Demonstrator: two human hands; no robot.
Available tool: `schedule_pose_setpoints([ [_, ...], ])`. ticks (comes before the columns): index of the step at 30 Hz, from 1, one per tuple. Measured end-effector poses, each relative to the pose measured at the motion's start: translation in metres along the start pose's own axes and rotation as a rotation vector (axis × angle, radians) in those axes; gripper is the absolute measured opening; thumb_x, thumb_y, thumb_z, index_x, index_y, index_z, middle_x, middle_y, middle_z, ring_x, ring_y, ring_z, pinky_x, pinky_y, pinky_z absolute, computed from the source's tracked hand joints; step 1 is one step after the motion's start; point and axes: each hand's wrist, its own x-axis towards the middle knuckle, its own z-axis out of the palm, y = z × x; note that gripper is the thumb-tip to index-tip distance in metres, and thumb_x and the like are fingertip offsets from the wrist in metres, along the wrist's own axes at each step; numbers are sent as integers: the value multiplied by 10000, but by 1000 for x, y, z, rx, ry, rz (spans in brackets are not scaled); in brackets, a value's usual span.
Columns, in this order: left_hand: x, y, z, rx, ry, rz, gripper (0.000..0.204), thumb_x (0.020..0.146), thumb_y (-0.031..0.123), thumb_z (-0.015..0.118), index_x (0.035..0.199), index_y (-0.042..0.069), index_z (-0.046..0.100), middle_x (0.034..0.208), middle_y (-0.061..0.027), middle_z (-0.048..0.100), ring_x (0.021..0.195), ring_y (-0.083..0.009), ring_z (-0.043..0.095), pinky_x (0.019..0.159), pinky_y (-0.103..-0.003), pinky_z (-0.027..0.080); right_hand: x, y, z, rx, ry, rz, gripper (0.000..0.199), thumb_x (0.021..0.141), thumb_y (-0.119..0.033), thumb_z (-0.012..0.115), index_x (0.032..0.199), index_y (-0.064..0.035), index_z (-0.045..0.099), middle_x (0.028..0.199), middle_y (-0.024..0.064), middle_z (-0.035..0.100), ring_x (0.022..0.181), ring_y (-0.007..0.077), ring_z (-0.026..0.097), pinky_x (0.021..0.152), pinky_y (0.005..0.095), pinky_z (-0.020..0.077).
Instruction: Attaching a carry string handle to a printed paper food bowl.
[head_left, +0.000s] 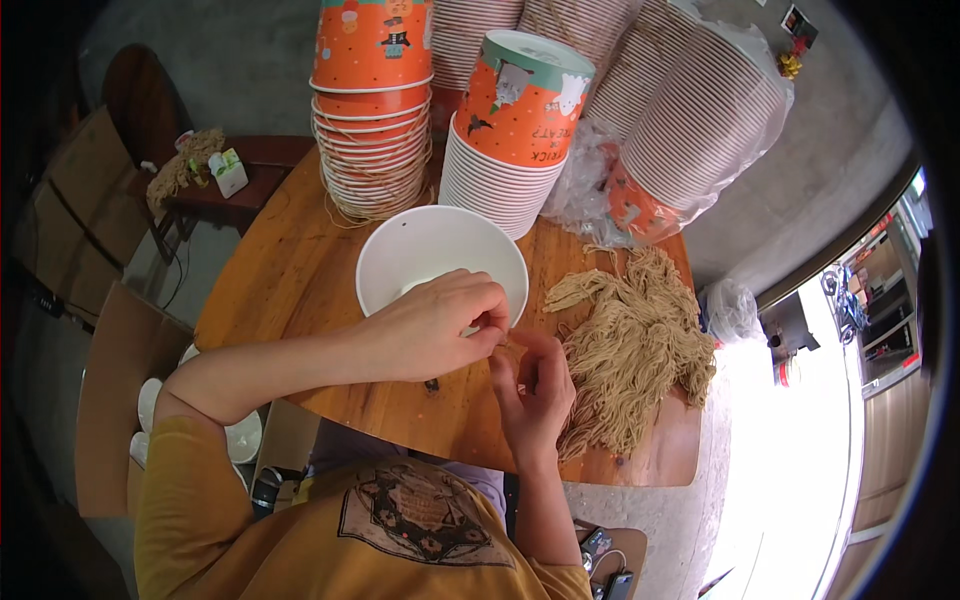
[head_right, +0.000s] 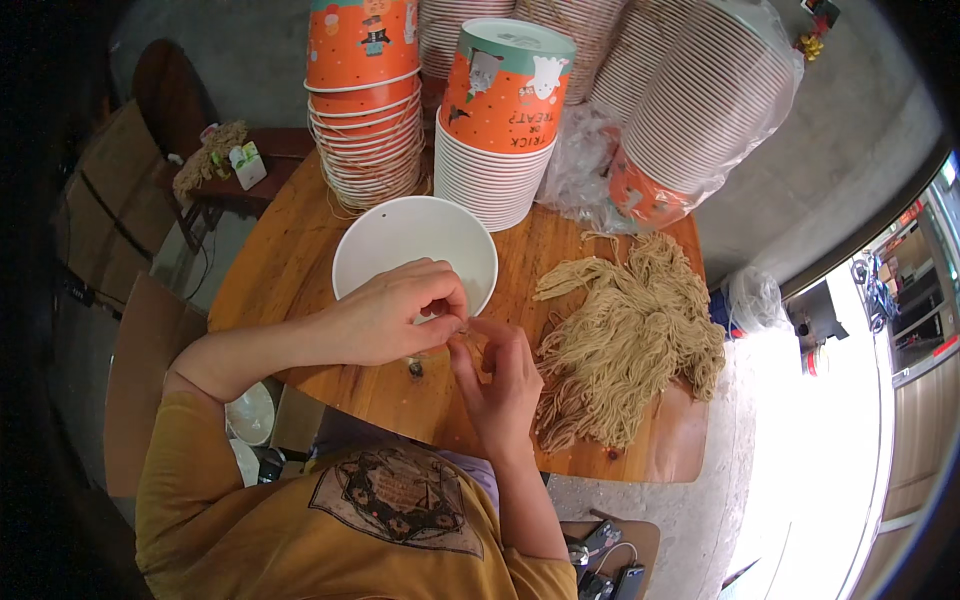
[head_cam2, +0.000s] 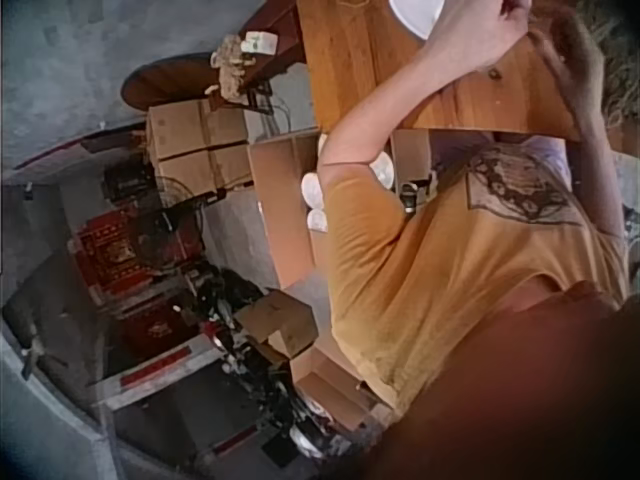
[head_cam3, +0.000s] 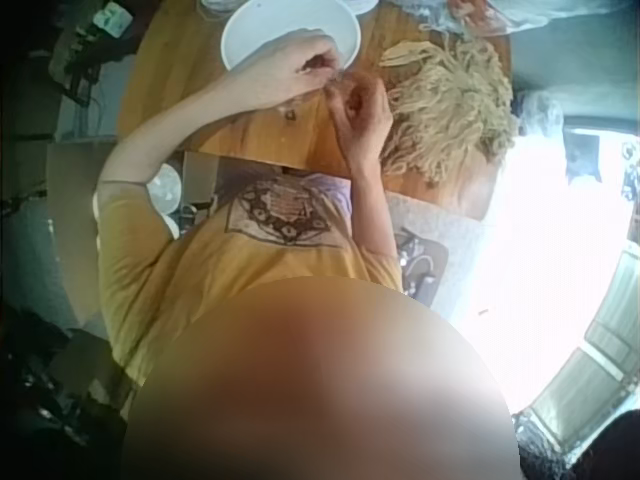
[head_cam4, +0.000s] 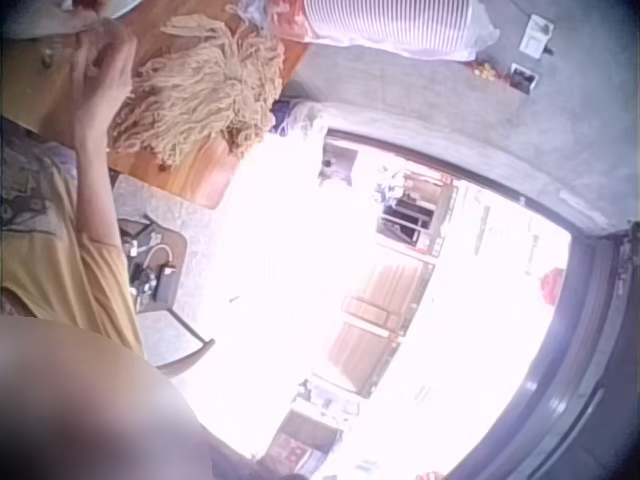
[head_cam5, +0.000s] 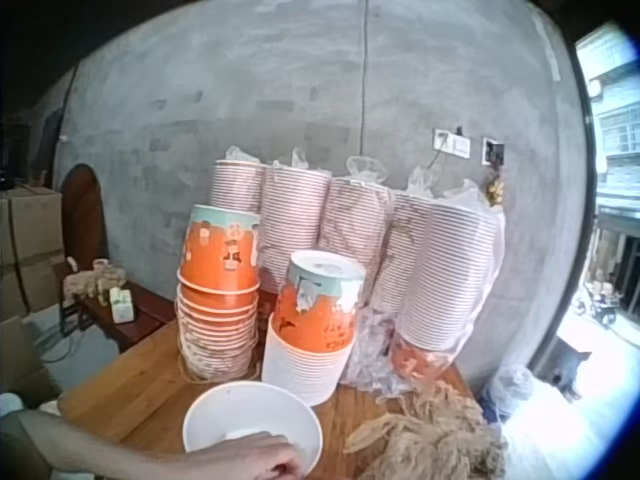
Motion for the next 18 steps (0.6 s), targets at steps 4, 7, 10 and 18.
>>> schedule_pose_setpoints([
  [4, 0, 1, 1, 17, 10, 2, 108, 833, 87, 611, 856, 26, 525, 891, -103, 575, 896, -286, 556, 776, -387, 461, 3, 0, 0, -100, 67, -110, 229, 770, -49, 744, 939, -70, 590, 734, 51, 543, 547, 154, 515, 492, 298, 434],
  [7, 0, 1, 1, 19, 21, 19, 106, 830, 77, 607, 856, 25, 519, 887, -105, 571, 889, -294, 549, 773, -393, 458, 2, 0, -1, -124, 73, -109, 183, 780, -42, 727, 890, -74, 585, 735, 55, 555, 534, 168, 529, 476, 306, 432],
  [10, -1, -1, 3, 75, 80, 127, 103, 825, 53, 593, 855, 22, 500, 877, -110, 558, 872, -302, 536, 762, -400, 453, -1, 2, -3, -129, 45, -121, 163, 784, -35, 712, 873, -68, 580, 725, 65, 566, 523, 182, 537, 477, 298, 438],
  [18, 3, -3, 6, 141, 93, 193, 111, 810, 21, 580, 848, 21, 475, 863, -116, 543, 849, -304, 525, 743, -395, 449, -11, -1, 0, 175, 10, 164, 159, 834, -73, 694, 911, -53, 556, 621, 13, 526, 519, 55, 481, 487, 216, 407],
])
